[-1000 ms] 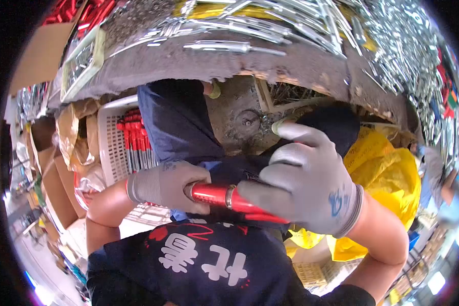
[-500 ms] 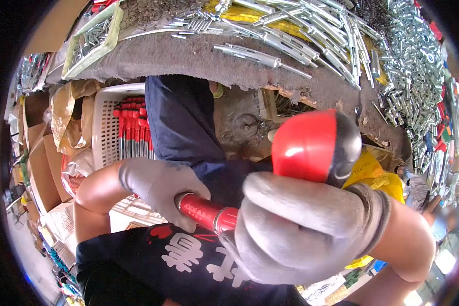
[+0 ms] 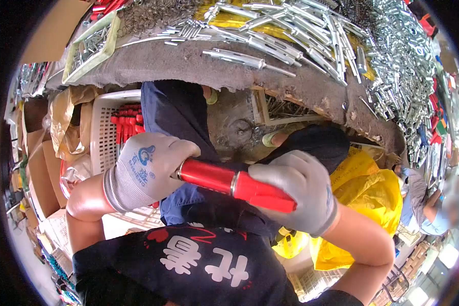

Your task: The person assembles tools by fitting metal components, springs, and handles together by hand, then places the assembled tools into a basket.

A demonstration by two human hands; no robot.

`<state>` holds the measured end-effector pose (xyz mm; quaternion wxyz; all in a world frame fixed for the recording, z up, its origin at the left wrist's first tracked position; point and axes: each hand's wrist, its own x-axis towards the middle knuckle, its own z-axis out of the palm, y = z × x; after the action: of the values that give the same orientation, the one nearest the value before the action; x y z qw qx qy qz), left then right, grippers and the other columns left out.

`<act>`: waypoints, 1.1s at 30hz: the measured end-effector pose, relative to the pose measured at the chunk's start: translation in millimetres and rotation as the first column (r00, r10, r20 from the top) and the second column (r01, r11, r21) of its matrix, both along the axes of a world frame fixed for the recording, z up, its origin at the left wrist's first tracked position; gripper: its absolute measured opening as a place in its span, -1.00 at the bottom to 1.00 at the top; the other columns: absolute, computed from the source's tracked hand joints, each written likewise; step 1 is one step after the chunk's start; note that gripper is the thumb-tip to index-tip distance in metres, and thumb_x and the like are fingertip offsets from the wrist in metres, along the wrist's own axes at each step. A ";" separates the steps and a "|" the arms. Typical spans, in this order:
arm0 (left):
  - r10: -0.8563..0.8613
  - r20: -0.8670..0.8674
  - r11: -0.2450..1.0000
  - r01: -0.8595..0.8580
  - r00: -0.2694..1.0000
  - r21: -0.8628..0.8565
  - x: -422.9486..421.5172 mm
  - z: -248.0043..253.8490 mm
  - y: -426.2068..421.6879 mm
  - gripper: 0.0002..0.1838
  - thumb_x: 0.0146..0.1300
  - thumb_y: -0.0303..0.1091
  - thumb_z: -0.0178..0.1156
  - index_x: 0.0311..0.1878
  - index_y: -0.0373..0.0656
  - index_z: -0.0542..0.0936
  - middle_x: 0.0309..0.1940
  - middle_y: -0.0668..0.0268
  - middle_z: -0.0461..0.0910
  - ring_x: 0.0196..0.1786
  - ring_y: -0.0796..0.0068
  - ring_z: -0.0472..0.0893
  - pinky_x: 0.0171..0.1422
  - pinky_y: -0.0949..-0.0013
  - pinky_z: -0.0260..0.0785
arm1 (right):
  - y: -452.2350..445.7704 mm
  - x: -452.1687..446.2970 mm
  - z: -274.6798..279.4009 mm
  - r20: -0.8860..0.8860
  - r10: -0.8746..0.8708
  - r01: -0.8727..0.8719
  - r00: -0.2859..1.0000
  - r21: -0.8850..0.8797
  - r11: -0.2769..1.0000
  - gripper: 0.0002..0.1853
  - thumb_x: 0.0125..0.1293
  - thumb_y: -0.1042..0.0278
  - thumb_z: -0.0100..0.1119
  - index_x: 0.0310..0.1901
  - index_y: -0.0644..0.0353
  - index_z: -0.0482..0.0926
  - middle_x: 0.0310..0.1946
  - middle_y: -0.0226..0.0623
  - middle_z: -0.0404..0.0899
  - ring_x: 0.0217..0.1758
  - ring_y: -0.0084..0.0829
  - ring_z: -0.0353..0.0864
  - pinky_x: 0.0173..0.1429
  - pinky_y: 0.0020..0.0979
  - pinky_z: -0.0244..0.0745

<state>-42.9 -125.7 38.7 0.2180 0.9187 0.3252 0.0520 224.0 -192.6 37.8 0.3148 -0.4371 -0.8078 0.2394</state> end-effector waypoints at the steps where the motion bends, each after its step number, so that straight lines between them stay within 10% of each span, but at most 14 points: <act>1: 0.017 0.024 1.000 -0.017 1.000 -0.001 1.1 -1.0 -0.2 -0.70 -0.12 -0.36 0.36 -0.25 -0.07 0.56 -0.53 0.27 0.56 -0.41 0.17 0.62 -0.32 0.20 0.44 | -2.6 -1.3 -2.3 -0.022 -0.014 0.014 1.000 -0.016 1.000 -0.55 -0.20 0.37 0.51 -0.16 0.09 0.61 -0.47 -0.33 0.53 -0.43 -0.22 0.57 -0.34 -0.29 0.45; 4: 0.024 0.014 0.998 -0.024 1.000 0.062 3.0 -4.6 -3.8 -0.69 -0.13 -0.37 0.36 -0.24 -0.06 0.56 -0.55 0.28 0.53 -0.43 0.19 0.60 -0.35 0.19 0.41 | -4.6 -1.7 -3.1 -0.032 -0.021 0.018 0.999 -0.101 0.995 -0.57 -0.17 0.43 0.51 -0.18 0.17 0.59 -0.45 -0.31 0.56 -0.45 -0.27 0.58 -0.33 -0.31 0.46; 5: 0.028 -0.012 0.994 -0.027 1.000 0.101 2.6 -5.8 -6.1 -0.69 -0.13 -0.37 0.36 -0.23 -0.07 0.56 -0.56 0.28 0.52 -0.44 0.20 0.59 -0.36 0.18 0.39 | -10.7 -4.2 -4.6 -0.119 -0.133 0.081 0.984 -0.365 0.927 -0.61 -0.12 0.43 0.48 -0.18 0.18 0.59 -0.45 -0.33 0.56 -0.44 -0.33 0.58 -0.31 -0.33 0.46; 7: 0.040 -0.050 0.980 -0.029 0.998 0.199 4.7 -7.7 -3.2 -0.68 -0.13 -0.38 0.35 -0.22 -0.07 0.56 -0.56 0.29 0.48 -0.47 0.22 0.56 -0.39 0.17 0.36 | -17.5 -9.7 -4.0 -0.182 -0.387 0.100 0.904 -0.790 0.605 -0.68 -0.02 0.43 0.42 -0.19 0.21 0.58 -0.45 -0.37 0.55 -0.43 -0.44 0.58 -0.29 -0.38 0.48; 8: 0.029 -0.093 0.948 0.002 0.995 0.319 5.6 -8.6 -2.1 -0.70 -0.09 -0.39 0.31 -0.20 -0.08 0.56 -0.56 0.30 0.45 -0.49 0.24 0.52 -0.42 0.16 0.32 | -9.3 -11.1 -1.8 -0.240 -0.623 -0.228 0.745 -0.969 0.100 -0.77 0.10 0.40 0.32 -0.21 0.24 0.57 -0.44 -0.40 0.55 -0.38 -0.55 0.56 -0.23 -0.44 0.49; 11: -0.045 -0.033 0.864 0.055 0.998 0.500 2.1 -12.6 5.2 -0.69 -0.07 -0.36 0.29 -0.18 -0.11 0.57 -0.55 0.30 0.44 -0.48 0.22 0.51 -0.40 0.16 0.32 | -13.4 -13.0 -19.6 -0.362 -0.698 -0.453 0.618 -0.890 0.061 -0.78 0.12 0.38 0.28 -0.21 0.24 0.56 -0.46 -0.41 0.54 -0.40 -0.54 0.56 -0.23 -0.45 0.50; 15: -0.165 -0.161 0.974 0.134 0.973 -0.184 -3.4 26.8 31.9 -0.67 -0.01 -0.32 0.24 -0.11 -0.12 0.57 -0.54 0.29 0.47 -0.47 0.22 0.53 -0.36 0.13 0.34 | -7.6 -22.6 -12.5 -0.394 -0.596 -0.312 0.700 -0.919 0.242 -0.63 0.11 0.22 0.35 -0.12 0.24 0.54 -0.46 -0.34 0.56 -0.40 -0.42 0.59 -0.21 -0.35 0.51; 19: -0.043 -0.202 0.910 0.122 0.978 0.397 -3.3 -1.6 35.1 -0.74 0.04 -0.33 0.17 -0.15 -0.09 0.57 -0.56 0.32 0.42 -0.45 0.25 0.50 -0.37 0.15 0.29 | -0.6 -24.9 -45.3 -0.508 -0.547 -0.372 0.665 -0.861 0.347 -0.46 0.11 0.02 0.41 -0.04 0.26 0.51 -0.43 -0.24 0.61 -0.35 -0.28 0.65 -0.15 -0.22 0.55; 20: -0.092 -0.223 0.836 0.197 0.970 0.512 -3.9 -6.8 30.9 -0.72 0.04 -0.34 0.15 -0.12 -0.07 0.57 -0.57 0.35 0.38 -0.45 0.27 0.46 -0.38 0.18 0.27 | -15.3 -27.0 -66.1 -0.533 -0.734 -0.731 0.421 -0.679 0.074 -0.41 0.18 -0.07 0.33 0.00 0.31 0.48 -0.42 -0.21 0.62 -0.31 -0.27 0.67 -0.11 -0.23 0.57; 23: -0.059 0.013 0.949 0.053 0.998 0.310 -10.6 -3.9 22.8 -0.61 -0.07 -0.32 0.25 -0.08 -0.11 0.57 -0.57 0.31 0.44 -0.47 0.21 0.52 -0.38 0.13 0.34 | -8.7 -7.2 -30.9 -0.518 -0.191 -0.405 0.834 -0.809 0.425 -0.42 0.20 -0.03 0.31 0.03 0.32 0.47 -0.42 -0.24 0.62 -0.33 -0.26 0.66 -0.02 -0.18 0.57; 27: -0.142 -0.002 0.989 0.142 0.990 -0.028 -4.9 -15.9 26.3 -0.70 -0.06 -0.35 0.25 -0.18 -0.09 0.58 -0.62 0.28 0.44 -0.49 0.18 0.55 -0.39 0.14 0.36 | -13.3 -6.9 -48.3 -0.517 -0.559 -0.545 0.648 -0.828 0.133 -0.45 0.21 -0.01 0.32 0.06 0.27 0.48 -0.43 -0.28 0.59 -0.31 -0.30 0.64 -0.06 -0.21 0.55; 29: -0.098 -0.156 0.887 0.157 0.983 0.433 6.0 -19.2 41.3 -0.77 -0.03 -0.39 0.21 -0.22 -0.07 0.59 -0.60 0.33 0.41 -0.51 0.20 0.52 -0.40 0.11 0.34 | -8.2 -3.5 -54.7 -0.464 -0.708 -0.635 0.532 -0.772 0.028 -0.46 0.21 0.01 0.32 0.07 0.24 0.48 -0.43 -0.31 0.57 -0.31 -0.32 0.62 -0.09 -0.23 0.54; 31: -0.178 0.015 0.860 0.148 0.984 0.489 5.3 -24.3 37.2 -0.73 -0.03 -0.37 0.21 -0.18 -0.09 0.59 -0.58 0.33 0.43 -0.50 0.21 0.52 -0.40 0.12 0.33 | 3.9 5.3 -35.1 -0.430 -0.268 -0.268 0.862 -0.836 0.479 -0.47 0.15 0.02 0.36 0.04 0.22 0.51 -0.41 -0.29 0.58 -0.29 -0.27 0.62 -0.05 -0.25 0.52; 33: -0.164 0.062 0.977 0.154 0.984 0.147 2.0 -27.7 33.9 -0.68 -0.05 -0.37 0.21 -0.15 -0.12 0.60 -0.56 0.29 0.46 -0.49 0.21 0.53 -0.38 0.12 0.34 | 3.2 10.8 -17.4 -0.017 0.057 -0.057 0.998 -0.514 0.856 -0.48 0.10 0.04 0.40 0.00 0.20 0.55 -0.39 -0.27 0.58 -0.28 -0.21 0.62 -0.02 -0.27 0.49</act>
<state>-41.0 -91.8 11.1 0.1677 0.9524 0.2379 0.0913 234.8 -189.4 20.4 0.1801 -0.4810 -0.7270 0.4557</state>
